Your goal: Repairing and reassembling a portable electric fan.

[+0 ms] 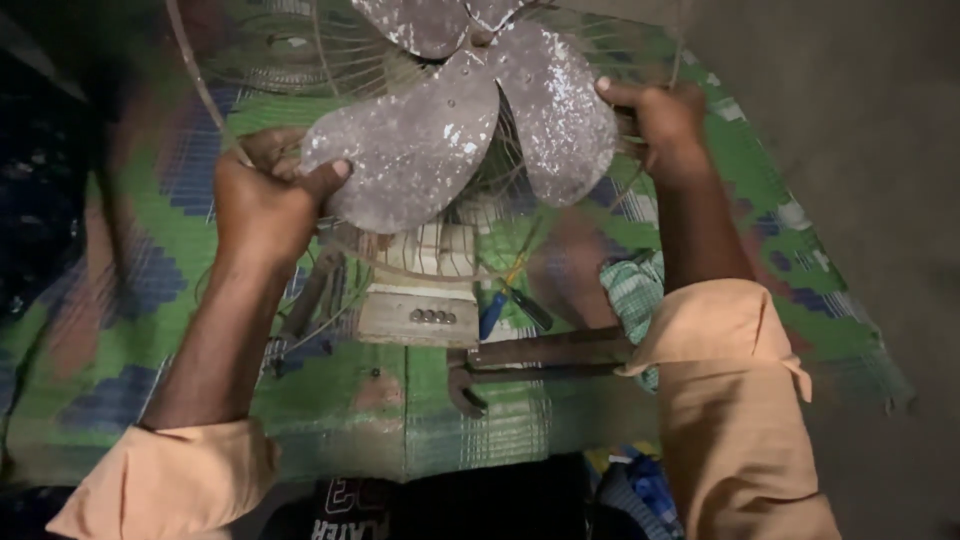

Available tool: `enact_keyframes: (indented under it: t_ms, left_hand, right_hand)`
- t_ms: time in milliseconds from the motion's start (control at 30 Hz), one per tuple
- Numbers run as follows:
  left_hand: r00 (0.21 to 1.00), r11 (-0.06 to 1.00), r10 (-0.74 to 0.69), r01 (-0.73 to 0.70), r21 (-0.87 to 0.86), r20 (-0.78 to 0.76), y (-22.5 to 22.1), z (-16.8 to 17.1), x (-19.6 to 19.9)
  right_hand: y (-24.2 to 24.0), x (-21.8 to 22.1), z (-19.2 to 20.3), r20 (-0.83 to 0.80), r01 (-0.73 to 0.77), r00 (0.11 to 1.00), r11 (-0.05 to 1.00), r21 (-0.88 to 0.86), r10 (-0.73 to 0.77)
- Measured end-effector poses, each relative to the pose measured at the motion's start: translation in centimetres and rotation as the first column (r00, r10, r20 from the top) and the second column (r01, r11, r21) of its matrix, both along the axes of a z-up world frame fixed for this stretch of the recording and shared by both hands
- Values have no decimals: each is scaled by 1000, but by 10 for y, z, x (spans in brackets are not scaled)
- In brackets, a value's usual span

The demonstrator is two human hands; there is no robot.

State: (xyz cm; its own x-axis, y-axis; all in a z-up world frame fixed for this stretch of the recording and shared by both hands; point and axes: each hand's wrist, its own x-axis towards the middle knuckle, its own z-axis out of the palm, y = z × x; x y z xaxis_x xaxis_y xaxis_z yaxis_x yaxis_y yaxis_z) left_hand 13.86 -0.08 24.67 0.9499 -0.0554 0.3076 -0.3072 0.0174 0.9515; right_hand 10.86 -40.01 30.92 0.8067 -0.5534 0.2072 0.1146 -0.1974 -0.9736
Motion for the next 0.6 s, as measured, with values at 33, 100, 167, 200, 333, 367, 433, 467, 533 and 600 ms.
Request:
enact_keyframes:
  t_ms: [33, 100, 167, 200, 333, 367, 433, 467, 533, 600]
  left_hand:
    - [1000, 1000, 0, 0, 1, 1, 0, 0, 0]
    - [998, 993, 63, -65, 98, 29, 1, 1, 1]
    - [998, 997, 31, -35, 64, 53, 1, -7, 8]
    - [997, 1000, -2, -1, 31, 75, 1, -12, 11]
    - [995, 988, 93, -96, 121, 25, -4, 3, -2]
    - [996, 994, 39, -46, 95, 83, -2, 0, -1]
    - [990, 997, -16, 6, 74, 137, -1, -5, -1]
    - [985, 994, 29, -47, 100, 172, -2, -8, -3]
    - [973, 987, 72, -101, 124, 219, 0, -11, -1]
    - [974, 991, 63, -87, 102, 219, 1, -15, 4]
  right_hand:
    - [-10, 6, -9, 1, 0, 1000, 1000, 1, 0]
    - [-29, 18, -24, -15, 49, 999, 998, -51, -50]
    - [-9, 14, -16, -6, 97, 995, 992, -81, -98]
    - [1, 12, -11, 1, 147, 989, 983, -110, -148]
    - [-29, 34, -62, 170, 294, 948, 943, -158, -268]
    - [-30, 38, -66, 242, 271, 942, 952, -140, -232]
    - [-26, 30, -73, 309, 246, 930, 961, -125, -198]
    - [-20, 18, -76, 350, 335, 908, 900, -279, -230]
    - [-6, -1, -77, 403, 422, 879, 806, -415, -253]
    - [9, -13, -71, 525, 540, 838, 363, -760, -147]
